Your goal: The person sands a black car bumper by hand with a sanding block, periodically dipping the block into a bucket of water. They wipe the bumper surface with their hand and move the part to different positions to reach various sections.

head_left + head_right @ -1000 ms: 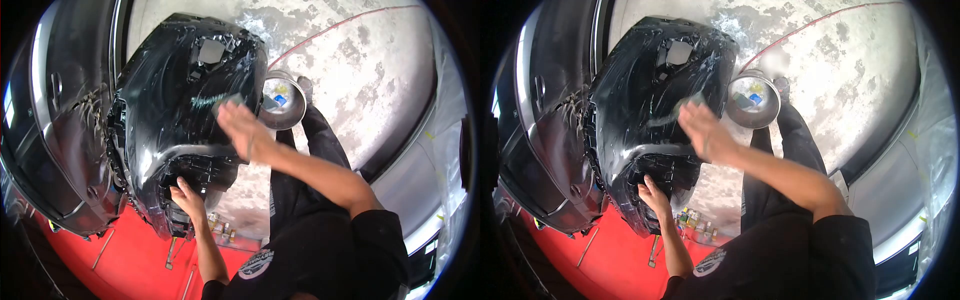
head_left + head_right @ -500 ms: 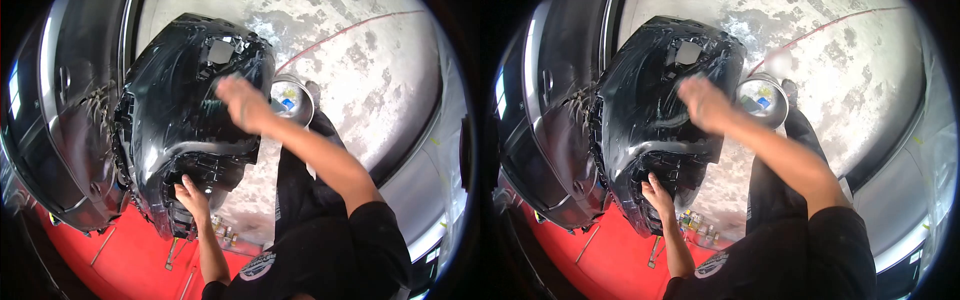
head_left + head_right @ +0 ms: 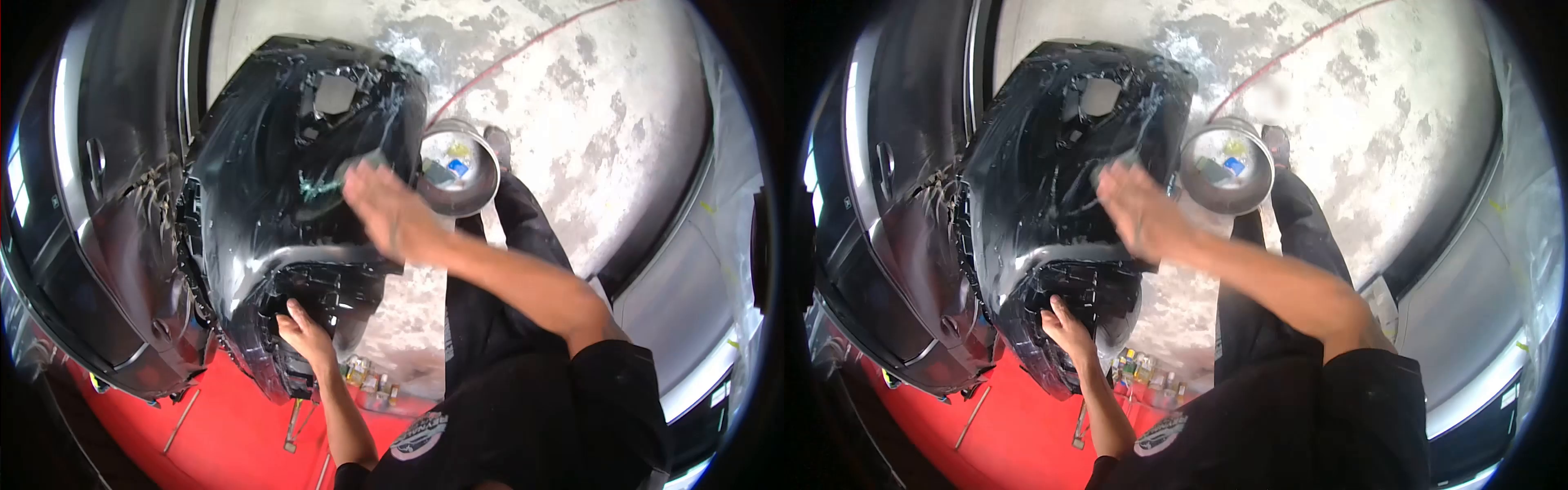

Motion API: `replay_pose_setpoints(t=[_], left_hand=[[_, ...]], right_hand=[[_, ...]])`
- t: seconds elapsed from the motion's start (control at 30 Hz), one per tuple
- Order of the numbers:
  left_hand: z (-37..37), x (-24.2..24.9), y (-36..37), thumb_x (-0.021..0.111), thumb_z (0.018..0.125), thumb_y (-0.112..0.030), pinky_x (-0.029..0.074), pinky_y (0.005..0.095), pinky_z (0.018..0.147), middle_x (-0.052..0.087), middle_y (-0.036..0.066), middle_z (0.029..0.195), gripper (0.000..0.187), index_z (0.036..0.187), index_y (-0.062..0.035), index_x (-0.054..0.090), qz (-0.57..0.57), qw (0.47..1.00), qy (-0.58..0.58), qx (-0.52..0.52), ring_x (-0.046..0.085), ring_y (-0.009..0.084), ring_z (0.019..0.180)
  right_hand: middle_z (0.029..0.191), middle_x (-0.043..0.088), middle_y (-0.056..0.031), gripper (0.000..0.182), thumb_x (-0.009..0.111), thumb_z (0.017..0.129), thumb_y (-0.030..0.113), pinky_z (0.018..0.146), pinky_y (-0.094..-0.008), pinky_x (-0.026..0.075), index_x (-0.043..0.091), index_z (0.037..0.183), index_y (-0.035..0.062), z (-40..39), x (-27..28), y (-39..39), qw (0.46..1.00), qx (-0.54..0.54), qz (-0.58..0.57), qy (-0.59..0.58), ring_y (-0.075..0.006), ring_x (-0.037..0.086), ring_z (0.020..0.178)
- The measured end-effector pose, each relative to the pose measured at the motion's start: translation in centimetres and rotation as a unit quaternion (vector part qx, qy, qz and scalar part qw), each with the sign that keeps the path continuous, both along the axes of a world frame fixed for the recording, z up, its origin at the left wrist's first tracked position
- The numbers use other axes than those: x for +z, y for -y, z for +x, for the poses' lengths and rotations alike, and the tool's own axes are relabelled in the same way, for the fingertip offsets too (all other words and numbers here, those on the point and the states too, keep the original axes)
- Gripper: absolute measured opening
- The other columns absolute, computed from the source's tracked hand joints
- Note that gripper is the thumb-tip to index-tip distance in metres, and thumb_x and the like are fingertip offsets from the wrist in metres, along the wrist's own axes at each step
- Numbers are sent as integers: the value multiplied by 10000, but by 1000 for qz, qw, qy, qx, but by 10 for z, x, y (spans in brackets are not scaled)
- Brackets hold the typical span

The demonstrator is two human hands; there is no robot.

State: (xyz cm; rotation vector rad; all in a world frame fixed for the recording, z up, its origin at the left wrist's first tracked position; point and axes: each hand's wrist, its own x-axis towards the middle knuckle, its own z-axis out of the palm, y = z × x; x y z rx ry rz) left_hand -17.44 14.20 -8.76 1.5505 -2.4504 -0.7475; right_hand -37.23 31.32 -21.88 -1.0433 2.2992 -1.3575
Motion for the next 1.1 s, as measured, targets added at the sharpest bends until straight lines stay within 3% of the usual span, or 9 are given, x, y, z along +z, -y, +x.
replay_pose_setpoints(t=[0.1, 0.23, 0.43, 0.5, 0.57, 0.77, 0.9, 1.0, 1.1], left_hand=[[4, 1, 3, 605, 1124, -343, 274, 310, 526, 353, -66, 699, 518, 757, -96, 336, -9, 1000, 17, -14, 312, 61, 652], [5, 7, 2, 605, 1117, -352, 313, 370, 566, 335, 4, 675, 576, 741, -27, 312, -18, 999, 46, -9, 324, 119, 676], [3, 3, 1, 616, 1117, -354, 259, 306, 527, 321, -76, 708, 487, 776, -111, 366, 0, 1000, 17, -1, 295, 63, 647], [2, 5, 3, 611, 1117, -354, 286, 333, 539, 343, -42, 694, 521, 766, -67, 355, -3, 1000, 30, -5, 313, 87, 663], [6, 8, 3, 606, 1117, -355, 313, 360, 551, 364, -7, 680, 556, 756, -24, 344, -4, 999, 44, -7, 331, 112, 679], [5, 1, 4, 595, 1119, -298, 348, 359, 552, 460, 11, 671, 489, 756, -38, 398, -9, 1000, 11, -4, 389, 109, 644], [-4, 7, -1, 610, 1105, -319, 364, 401, 578, 459, 65, 632, 517, 750, -5, 405, -21, 999, 29, -5, 390, 159, 635], [0, 3, 3, 582, 1118, -300, 355, 468, 603, 396, 130, 631, 526, 763, 33, 382, -21, 999, 36, -27, 366, 231, 616], [-6, 6, -5, 581, 1119, -312, 356, 470, 615, 374, 121, 623, 533, 762, 35, 391, -18, 999, 28, -6, 356, 233, 614]], right_hand=[[1543, 549, -265, 531, 608, 939, 73, 1289, -556, 298, 573, 1448, -71, 29, 23, -13, 992, 38, -105, 63, -405, 470, 1501], [1589, 511, -250, 544, 614, 930, 66, 1313, -516, 261, 571, 1457, -64, -46, -73, -22, 995, -67, 1, 73, -418, 423, 1523], [1566, 532, -258, 604, 677, 869, 46, 1292, -554, 308, 574, 1453, -67, 37, 12, -36, 993, 4, -80, 88, -415, 437, 1524], [1533, 559, -261, 590, 675, 868, 49, 1285, -543, 324, 576, 1438, -67, 0, -22, -32, 998, -54, -15, 13, -404, 461, 1506], [1568, 514, -275, 537, 622, 964, 64, 1281, -526, 329, 531, 1472, -85, -47, -73, -22, 985, -131, -14, 108, -456, 432, 1505], [1622, 463, -252, 537, 655, 970, 46, 1289, -553, 293, 545, 1484, -61, 49, 19, -31, 986, -47, -95, 129, -443, 364, 1556], [1577, 517, -260, 571, 677, 921, 68, 1275, -563, 312, 559, 1462, -71, -28, -66, -9, 995, -89, 24, 48, -450, 427, 1516], [1565, 517, -288, 543, 646, 939, 84, 1277, -568, 302, 559, 1444, -95, -17, -26, 30, 991, -106, 74, 32, -469, 438, 1501], [1539, 515, -315, 478, 563, 1002, 110, 1278, -560, 290, 558, 1410, -139, 15, 52, 77, 997, -20, -60, 44, -486, 449, 1482]])
